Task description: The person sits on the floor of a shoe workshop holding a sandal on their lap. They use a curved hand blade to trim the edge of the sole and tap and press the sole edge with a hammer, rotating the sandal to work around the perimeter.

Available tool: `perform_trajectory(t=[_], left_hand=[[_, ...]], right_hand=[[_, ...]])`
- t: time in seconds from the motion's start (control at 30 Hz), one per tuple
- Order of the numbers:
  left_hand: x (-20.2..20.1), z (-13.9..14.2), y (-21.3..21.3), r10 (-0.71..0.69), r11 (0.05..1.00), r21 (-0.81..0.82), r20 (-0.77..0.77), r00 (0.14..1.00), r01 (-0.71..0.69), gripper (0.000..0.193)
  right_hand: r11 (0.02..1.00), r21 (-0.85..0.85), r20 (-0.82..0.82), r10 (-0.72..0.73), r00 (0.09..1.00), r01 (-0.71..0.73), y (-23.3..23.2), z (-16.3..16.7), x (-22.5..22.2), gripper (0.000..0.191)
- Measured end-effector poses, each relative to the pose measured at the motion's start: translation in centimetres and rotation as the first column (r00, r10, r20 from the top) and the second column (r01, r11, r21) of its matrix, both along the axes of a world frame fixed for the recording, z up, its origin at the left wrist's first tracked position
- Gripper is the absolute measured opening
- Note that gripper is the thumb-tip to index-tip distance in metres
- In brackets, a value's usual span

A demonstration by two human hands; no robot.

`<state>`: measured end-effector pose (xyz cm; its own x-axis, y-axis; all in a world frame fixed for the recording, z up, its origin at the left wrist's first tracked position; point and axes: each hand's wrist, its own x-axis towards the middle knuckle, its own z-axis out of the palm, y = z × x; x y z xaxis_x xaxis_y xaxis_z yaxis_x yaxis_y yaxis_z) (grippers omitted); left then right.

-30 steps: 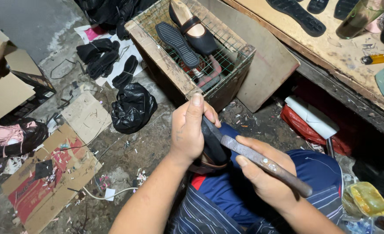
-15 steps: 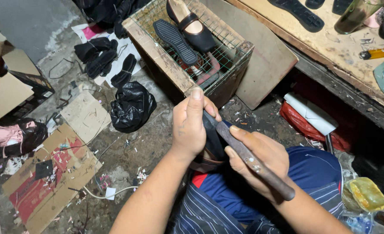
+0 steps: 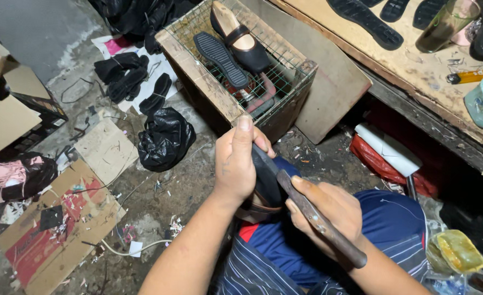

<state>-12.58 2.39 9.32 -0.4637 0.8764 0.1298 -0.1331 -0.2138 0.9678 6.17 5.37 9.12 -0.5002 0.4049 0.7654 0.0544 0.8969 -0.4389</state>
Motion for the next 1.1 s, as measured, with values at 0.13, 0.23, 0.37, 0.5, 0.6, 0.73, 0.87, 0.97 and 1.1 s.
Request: perform_trajectory(t=[0.13, 0.23, 0.37, 0.5, 0.6, 0.73, 0.87, 0.97, 1.1], left_hand=[[0.4, -0.1, 0.1, -0.023, 1.0, -0.002, -0.031, 0.999, 0.023, 0.059], [0.3, 0.0, 0.2, -0.017, 1.0, 0.009, -0.053, 0.998, 0.017, 0.059], [0.3, 0.1, 0.2, -0.024, 1.0, -0.005, -0.049, 0.999, 0.024, 0.058], [1.3, 0.0, 0.1, -0.039, 0.998, 0.042, -0.161, 0.986, 0.046, 0.057], [1.5, 0.0, 0.2, -0.046, 0.998, 0.04, -0.189, 0.981, 0.054, 0.059], [1.1, 0.4, 0.3, -0.092, 0.995, 0.037, -0.066, 0.994, 0.094, 0.057], [0.9, 0.7, 0.0, -0.118, 0.992, 0.046, -0.009, 0.993, 0.118, 0.056], [1.3, 0.8, -0.3, -0.176, 0.982, 0.072, -0.02, 0.984, 0.177, 0.055], [2.1, 0.9, -0.4, -0.182, 0.98, 0.064, -0.117, 0.976, 0.19, 0.057]], right_hand=[[1.0, 0.023, -0.004, -0.008, 1.0, 0.008, 0.1, 0.0, 0.1, 0.049], [0.998, 0.068, -0.003, -0.014, 1.0, 0.014, 0.2, 0.0, 0.2, 0.048], [0.998, 0.064, -0.019, 0.002, 1.0, -0.001, 0.5, 0.3, 0.0, 0.046], [0.995, 0.091, 0.003, -0.037, 0.999, 0.037, 0.8, 1.2, -0.2, 0.045], [0.998, 0.0, 0.046, -0.067, 0.997, 0.067, 0.5, 1.6, 0.4, 0.045], [0.9, -0.385, 0.009, -0.216, 0.976, 0.203, -0.2, -0.2, 1.0, 0.054], [0.636, -0.766, -0.163, -0.05, 0.985, -0.094, -0.4, -3.7, 0.3, 0.075], [0.617, -0.742, -0.302, 0.041, 0.952, -0.262, -0.6, -4.4, -1.0, 0.075], [0.685, -0.715, -0.244, -0.058, 0.968, -0.139, 1.2, -1.0, -3.7, 0.068]])
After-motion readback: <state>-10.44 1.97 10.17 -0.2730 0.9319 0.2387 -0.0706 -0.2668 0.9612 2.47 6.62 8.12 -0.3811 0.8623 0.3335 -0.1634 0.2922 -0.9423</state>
